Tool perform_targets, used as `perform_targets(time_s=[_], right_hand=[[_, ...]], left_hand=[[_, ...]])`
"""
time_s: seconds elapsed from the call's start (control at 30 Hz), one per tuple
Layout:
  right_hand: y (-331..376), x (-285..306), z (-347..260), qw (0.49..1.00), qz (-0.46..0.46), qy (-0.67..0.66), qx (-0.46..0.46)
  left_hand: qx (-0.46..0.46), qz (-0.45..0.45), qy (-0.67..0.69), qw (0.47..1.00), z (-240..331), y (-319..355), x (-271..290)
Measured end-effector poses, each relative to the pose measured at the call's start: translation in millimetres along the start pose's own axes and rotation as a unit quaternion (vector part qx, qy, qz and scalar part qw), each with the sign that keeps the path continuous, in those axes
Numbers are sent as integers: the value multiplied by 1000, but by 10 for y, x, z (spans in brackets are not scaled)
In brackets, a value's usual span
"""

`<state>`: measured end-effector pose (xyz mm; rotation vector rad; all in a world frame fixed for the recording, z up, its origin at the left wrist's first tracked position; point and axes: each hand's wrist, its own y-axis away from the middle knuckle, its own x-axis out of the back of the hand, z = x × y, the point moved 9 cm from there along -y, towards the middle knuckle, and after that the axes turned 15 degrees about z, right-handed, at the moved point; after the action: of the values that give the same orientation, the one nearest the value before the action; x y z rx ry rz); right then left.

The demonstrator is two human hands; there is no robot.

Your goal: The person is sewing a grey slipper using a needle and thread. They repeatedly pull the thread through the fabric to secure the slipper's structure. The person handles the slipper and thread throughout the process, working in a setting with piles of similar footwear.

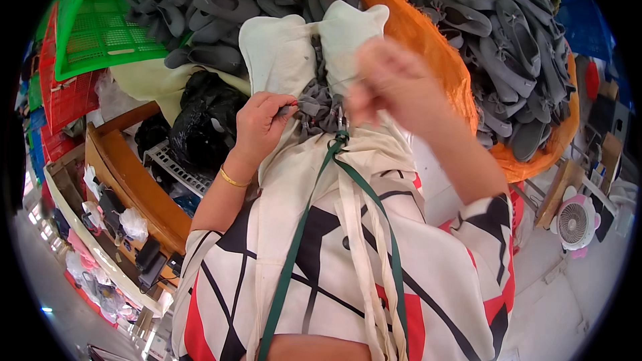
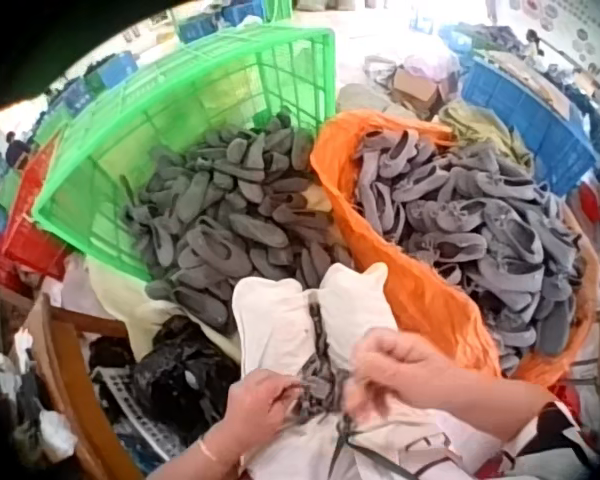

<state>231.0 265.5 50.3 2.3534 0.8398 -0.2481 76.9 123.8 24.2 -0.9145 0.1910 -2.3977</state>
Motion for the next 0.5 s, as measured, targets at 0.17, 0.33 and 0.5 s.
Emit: perform_targets(time_s=[0.17,0.33,0.5], right_hand=[[176,2162,-1368,954,175,-163,181],[1391,5176,-2345,786,439,-155,407],[2309,6069,-2341,607,619,1,498]], left_hand=[[-89,51,-73,992,-82,-18,217],[-122,73,-113,983,-120,-125,332],[-85,113,-115,983,-410,-166,510]])
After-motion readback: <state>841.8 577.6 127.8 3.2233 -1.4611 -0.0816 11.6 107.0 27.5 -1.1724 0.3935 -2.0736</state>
